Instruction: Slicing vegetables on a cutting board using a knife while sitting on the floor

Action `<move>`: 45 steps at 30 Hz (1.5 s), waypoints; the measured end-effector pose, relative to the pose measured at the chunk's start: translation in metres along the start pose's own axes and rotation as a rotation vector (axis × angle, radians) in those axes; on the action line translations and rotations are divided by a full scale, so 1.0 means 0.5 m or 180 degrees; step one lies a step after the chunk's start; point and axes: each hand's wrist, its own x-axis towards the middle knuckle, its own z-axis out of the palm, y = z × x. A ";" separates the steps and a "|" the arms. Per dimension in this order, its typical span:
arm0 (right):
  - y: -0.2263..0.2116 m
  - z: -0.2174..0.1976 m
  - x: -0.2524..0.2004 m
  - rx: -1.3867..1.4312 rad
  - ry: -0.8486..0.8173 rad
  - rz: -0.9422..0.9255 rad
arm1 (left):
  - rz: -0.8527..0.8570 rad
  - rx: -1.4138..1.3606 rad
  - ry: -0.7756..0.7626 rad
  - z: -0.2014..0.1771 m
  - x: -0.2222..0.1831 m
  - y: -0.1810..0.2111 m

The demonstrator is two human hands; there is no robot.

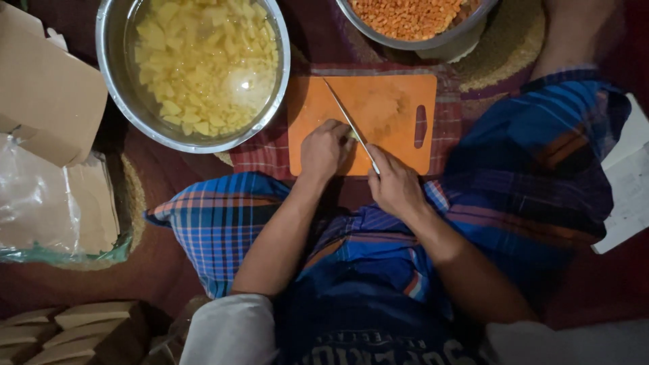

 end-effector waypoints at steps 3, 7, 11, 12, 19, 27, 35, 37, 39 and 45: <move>-0.009 0.002 0.006 -0.0066 -0.0106 0.0088 | -0.0052 -0.0068 -0.0022 -0.001 0.003 -0.001; -0.031 -0.010 0.030 0.0065 -0.0421 0.0152 | -0.0205 -0.0419 -0.0176 -0.010 0.010 0.001; -0.039 -0.017 0.062 0.0383 -0.0610 0.0336 | -0.0288 -0.0587 -0.0234 -0.008 0.019 -0.007; -0.044 -0.030 0.074 0.0375 -0.0602 0.0313 | -0.0287 -0.0584 -0.0208 -0.001 0.019 -0.013; -0.086 -0.097 0.082 0.0493 -0.1049 0.0721 | -0.0154 -0.0719 -0.0155 0.026 -0.004 -0.040; -0.037 -0.015 0.029 0.0534 -0.0750 0.0842 | -0.0082 -0.0604 -0.0315 0.023 0.019 -0.037; -0.063 -0.036 0.096 0.0601 -0.0948 0.0843 | 0.0094 -0.0455 -0.0342 0.012 0.030 -0.039; -0.073 -0.059 0.098 0.0636 -0.0953 0.0848 | 0.0120 -0.0454 -0.0334 0.026 0.037 -0.055; -0.070 -0.064 0.086 0.0671 -0.0973 0.0897 | 0.0148 -0.0475 -0.0368 0.030 0.028 -0.058; -0.022 -0.017 0.040 0.0470 -0.0964 0.0900 | 0.0000 -0.0546 -0.0320 0.017 0.022 -0.041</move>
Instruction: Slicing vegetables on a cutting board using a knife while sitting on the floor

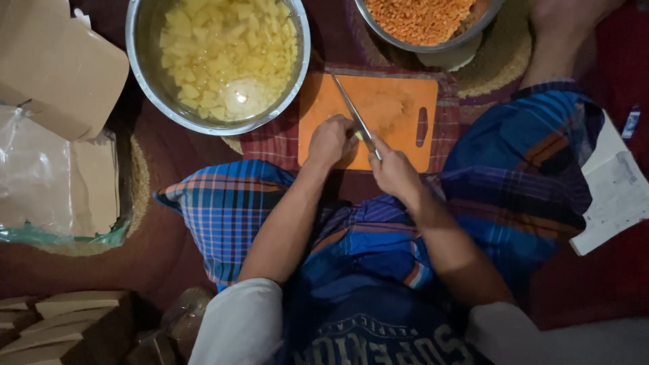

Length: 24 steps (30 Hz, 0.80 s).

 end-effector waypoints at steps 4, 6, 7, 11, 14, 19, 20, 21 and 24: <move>-0.003 0.030 0.001 0.0196 0.0127 -0.0066 | 0.0021 0.0103 -0.0024 0.005 -0.002 -0.006; -0.003 0.023 0.019 0.0179 0.0203 -0.0124 | 0.0128 0.0155 0.0044 0.003 0.010 -0.006; -0.003 0.022 0.024 0.0294 0.0208 -0.0212 | 0.0104 0.0137 0.0019 0.004 0.006 -0.008; -0.021 -0.007 0.009 0.0544 0.0383 -0.0161 | 0.0125 0.0115 0.0010 0.024 0.002 -0.015; -0.049 -0.038 -0.012 0.0823 0.0837 -0.0315 | 0.0302 0.0037 0.0052 0.011 -0.009 -0.010; 0.065 -0.008 0.025 0.1609 0.1084 -0.0523 | 0.0834 0.0312 -0.0024 -0.007 -0.010 0.024; 0.084 -0.001 0.030 0.1372 0.1204 -0.0435 | 0.0918 0.0520 -0.0096 -0.001 -0.006 0.018; 0.084 -0.006 0.016 0.1379 0.1188 -0.0480 | 0.0896 0.0545 -0.0061 0.008 -0.002 0.017; 0.070 -0.005 -0.004 0.0806 0.1100 -0.0363 | 0.0890 0.0588 0.0123 0.034 0.006 -0.006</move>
